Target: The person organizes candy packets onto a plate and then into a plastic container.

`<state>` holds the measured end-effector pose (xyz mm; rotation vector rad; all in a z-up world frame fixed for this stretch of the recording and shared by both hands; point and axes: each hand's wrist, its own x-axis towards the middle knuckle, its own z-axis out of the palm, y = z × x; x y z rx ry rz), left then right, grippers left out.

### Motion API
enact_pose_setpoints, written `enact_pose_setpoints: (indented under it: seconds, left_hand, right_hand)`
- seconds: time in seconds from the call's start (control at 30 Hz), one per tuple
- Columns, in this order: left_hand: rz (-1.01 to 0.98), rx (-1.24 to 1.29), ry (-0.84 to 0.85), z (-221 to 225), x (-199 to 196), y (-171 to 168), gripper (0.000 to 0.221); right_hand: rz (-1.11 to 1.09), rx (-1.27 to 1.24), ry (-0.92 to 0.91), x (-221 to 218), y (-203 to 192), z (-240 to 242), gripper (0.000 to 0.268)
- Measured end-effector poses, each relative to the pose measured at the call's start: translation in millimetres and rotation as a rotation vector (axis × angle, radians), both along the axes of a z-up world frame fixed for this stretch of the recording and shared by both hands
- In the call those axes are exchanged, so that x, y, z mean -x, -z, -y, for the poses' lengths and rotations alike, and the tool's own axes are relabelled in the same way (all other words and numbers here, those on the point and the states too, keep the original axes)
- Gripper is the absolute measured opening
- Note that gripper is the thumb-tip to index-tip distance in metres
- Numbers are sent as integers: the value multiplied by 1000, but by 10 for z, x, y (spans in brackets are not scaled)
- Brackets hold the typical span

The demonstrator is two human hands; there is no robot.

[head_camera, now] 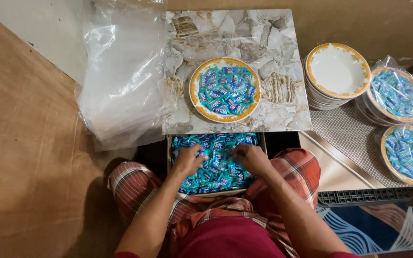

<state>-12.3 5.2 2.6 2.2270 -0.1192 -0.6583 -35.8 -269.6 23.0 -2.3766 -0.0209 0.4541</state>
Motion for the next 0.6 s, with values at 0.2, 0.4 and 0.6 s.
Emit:
enact_pose_setpoints:
  seconds: [0.2, 0.4, 0.6]
  left_hand:
    - [-230, 581, -300, 122, -32, -464, 42]
    - [-126, 606, -269, 1, -251, 179, 36]
    - [-36, 492, -265, 132, -237, -296, 27]
  right_hand:
    - [31, -131, 140, -34, -403, -32, 18]
    - [2, -639, 369, -113, -446, -26, 18]
    - [32, -836, 430, -179, -539, -6, 25]
